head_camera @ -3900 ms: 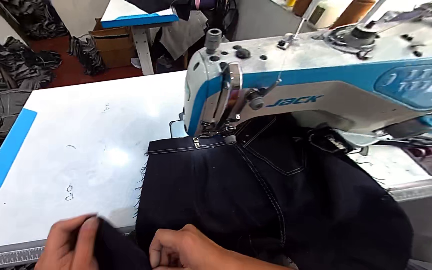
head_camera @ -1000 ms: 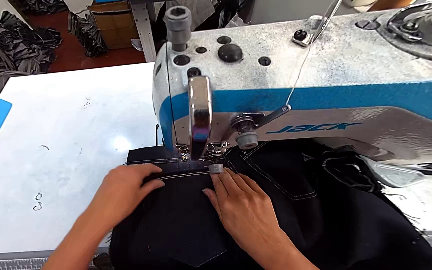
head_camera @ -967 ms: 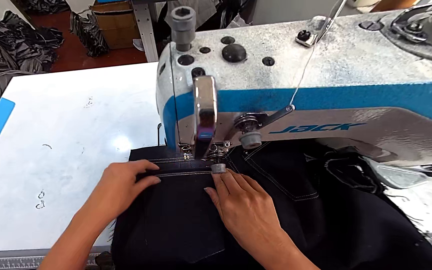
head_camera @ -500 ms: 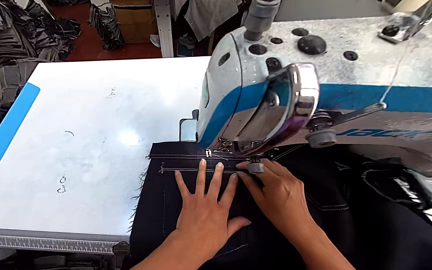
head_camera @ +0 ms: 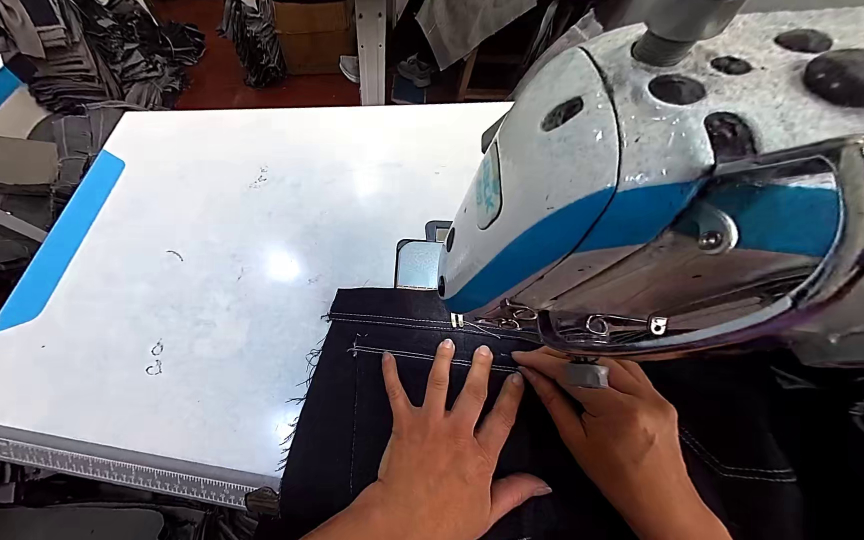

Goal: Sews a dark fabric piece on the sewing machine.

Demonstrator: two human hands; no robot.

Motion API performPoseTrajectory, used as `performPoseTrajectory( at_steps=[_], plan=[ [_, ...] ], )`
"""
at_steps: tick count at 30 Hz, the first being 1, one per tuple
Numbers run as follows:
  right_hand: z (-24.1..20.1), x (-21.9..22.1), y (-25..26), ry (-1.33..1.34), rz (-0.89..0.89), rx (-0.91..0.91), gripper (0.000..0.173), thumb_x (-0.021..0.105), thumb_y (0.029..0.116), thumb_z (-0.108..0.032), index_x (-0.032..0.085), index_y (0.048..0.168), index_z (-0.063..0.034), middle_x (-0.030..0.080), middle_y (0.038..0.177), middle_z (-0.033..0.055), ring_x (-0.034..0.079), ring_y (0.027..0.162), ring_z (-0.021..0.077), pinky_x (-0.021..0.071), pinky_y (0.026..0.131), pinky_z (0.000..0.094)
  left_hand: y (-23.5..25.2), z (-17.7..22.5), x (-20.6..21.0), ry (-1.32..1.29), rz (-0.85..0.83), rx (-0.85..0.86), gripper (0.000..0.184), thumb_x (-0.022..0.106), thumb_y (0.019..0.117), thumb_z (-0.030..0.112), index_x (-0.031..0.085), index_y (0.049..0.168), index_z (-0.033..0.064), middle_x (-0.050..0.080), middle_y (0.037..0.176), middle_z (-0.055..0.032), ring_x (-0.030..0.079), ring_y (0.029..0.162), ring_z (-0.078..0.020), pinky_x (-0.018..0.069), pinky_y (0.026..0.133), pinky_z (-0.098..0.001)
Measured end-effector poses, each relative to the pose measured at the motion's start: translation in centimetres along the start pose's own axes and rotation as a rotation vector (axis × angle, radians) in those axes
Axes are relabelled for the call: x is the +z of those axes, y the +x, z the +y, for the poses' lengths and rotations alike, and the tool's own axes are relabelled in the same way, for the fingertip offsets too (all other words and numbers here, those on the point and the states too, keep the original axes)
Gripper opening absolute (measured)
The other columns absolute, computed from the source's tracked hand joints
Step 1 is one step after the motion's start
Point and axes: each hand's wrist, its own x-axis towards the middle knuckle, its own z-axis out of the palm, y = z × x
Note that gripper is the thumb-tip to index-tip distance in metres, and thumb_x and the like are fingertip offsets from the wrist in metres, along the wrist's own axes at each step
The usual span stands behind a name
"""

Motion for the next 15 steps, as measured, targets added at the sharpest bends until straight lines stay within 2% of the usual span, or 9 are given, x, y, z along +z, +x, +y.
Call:
performPoseTrajectory(
  at_steps=[2,6,11,15],
  plan=[
    [0.0,0.0,-0.1,-0.001,0.006,0.003,0.025,0.059,0.0969,-0.021,0.082,0.095,-0.0101,0.077,0.098,0.0097,0.071,0.093,0.0275,0.0533,0.08,0.0426,0.0,0.1,0.0,0.017,0.003,0.0,0.079,0.035,0.0924,0.078,0.052,0.151,0.0281,0.048,0.157,-0.01,0.043,0.142,-0.0475,0.0266,0.098,-0.0841],
    [0.0,0.0,-0.1,0.008,0.016,0.002,0.024,0.06,0.0965,-0.02,0.082,0.096,-0.0108,0.077,0.097,0.0088,0.07,0.093,0.0274,0.053,0.08,0.0419,-0.2,0.3,0.2,0.002,-0.024,-0.017,0.082,0.033,0.0923,0.08,0.048,0.154,0.0275,0.043,0.16,-0.0109,0.036,0.146,-0.0498,0.0227,0.099,-0.0862],
    [-0.2,0.0,-0.1,0.008,0.022,0.003,0.024,0.06,0.097,-0.021,0.082,0.096,-0.0115,0.075,0.093,0.0062,0.068,0.09,0.024,0.0521,0.078,0.0387,-0.3,0.4,0.4,0.02,-0.004,-0.029,0.083,0.032,0.0909,0.081,0.049,0.153,0.0289,0.045,0.16,-0.01,0.033,0.147,-0.051,0.021,0.099,-0.088],
    [-0.7,-1.0,-0.5,0.028,0.014,0.02,0.023,0.059,0.0977,-0.02,0.081,0.1,-0.0126,0.076,0.104,0.0039,0.071,0.096,0.017,0.0553,0.083,0.0303,-0.3,0.3,0.6,0.023,0.029,-0.01,0.083,0.032,0.0914,0.081,0.052,0.151,0.0271,0.048,0.157,-0.0103,0.033,0.146,-0.0527,0.0191,0.097,-0.0897]
  ],
)
